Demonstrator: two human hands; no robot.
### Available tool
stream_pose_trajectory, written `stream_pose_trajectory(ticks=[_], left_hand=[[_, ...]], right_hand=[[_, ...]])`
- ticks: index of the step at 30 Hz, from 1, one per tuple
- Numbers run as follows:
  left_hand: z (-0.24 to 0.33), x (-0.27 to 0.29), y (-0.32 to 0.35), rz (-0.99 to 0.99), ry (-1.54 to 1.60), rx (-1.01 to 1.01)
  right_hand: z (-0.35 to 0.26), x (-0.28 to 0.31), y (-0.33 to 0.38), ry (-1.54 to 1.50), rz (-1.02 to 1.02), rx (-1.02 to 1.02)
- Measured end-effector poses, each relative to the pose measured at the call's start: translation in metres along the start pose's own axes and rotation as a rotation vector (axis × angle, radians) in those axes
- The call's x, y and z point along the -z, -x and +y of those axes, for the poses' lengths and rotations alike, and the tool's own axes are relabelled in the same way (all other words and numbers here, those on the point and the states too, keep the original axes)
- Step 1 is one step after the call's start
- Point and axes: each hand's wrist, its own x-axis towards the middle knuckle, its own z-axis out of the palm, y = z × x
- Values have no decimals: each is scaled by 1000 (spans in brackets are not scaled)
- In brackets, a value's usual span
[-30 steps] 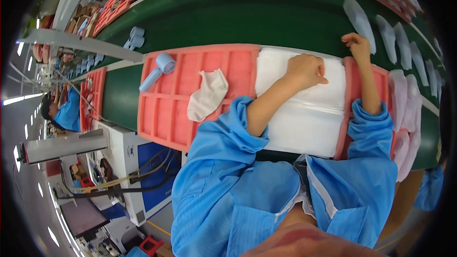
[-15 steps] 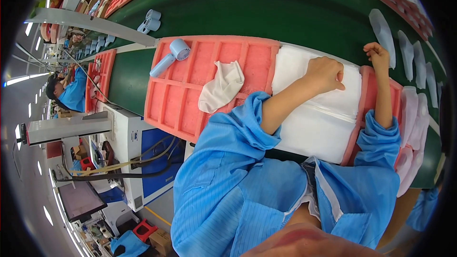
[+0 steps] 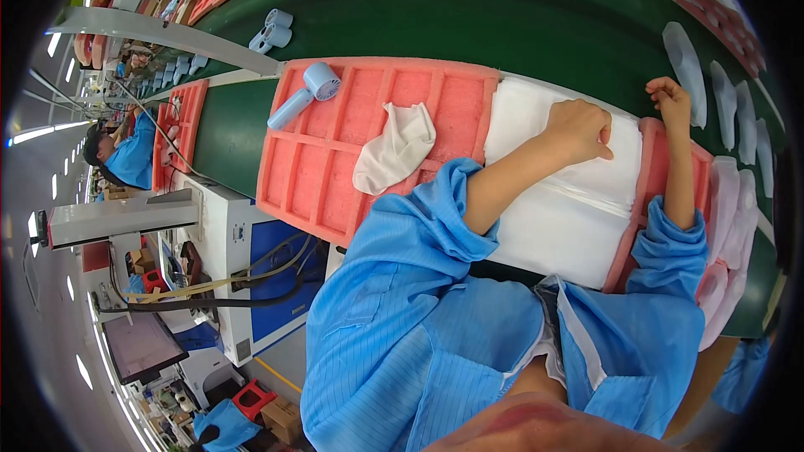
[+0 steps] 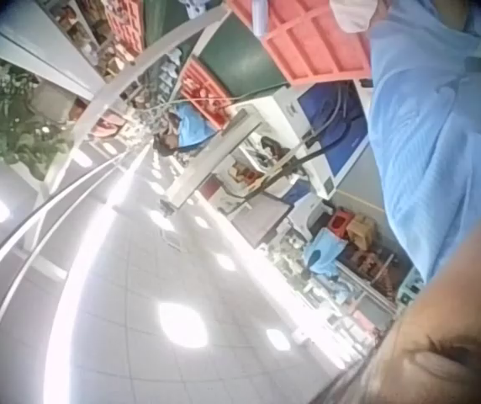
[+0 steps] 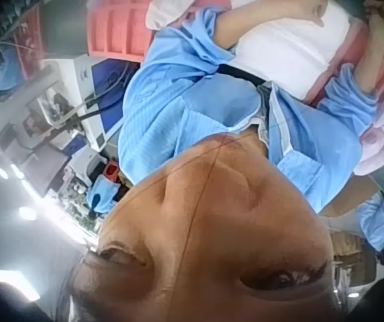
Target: The person packages plastic components into foam pouches by hand, taking the components from a red tray and inserting them into the pouches.
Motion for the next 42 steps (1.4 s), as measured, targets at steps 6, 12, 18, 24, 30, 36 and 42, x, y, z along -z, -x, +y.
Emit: stream_pose_trajectory(ticks=[6,12,18,24,30,36,42], left_hand=[[0,1,1,-8,-29,-29],[2,3,2,-11,-37,-34],[15,40,19,101,4,-328],[7,182,16,395,-167,-154],[-243,310,44,661,-811,554],[-375,336,107,937,-459,1050],[-411,342,122,825,-264,830]], right_hand=[[0,0,1,0,5,-3],[-2,1,-1,29,7,14],[0,-4,2,21,14,18],[2,4,1,36,17,7],[2,0,0,50,18,22],[-1,0,7,62,50,18],[-10,-10,10,78,49,1]])
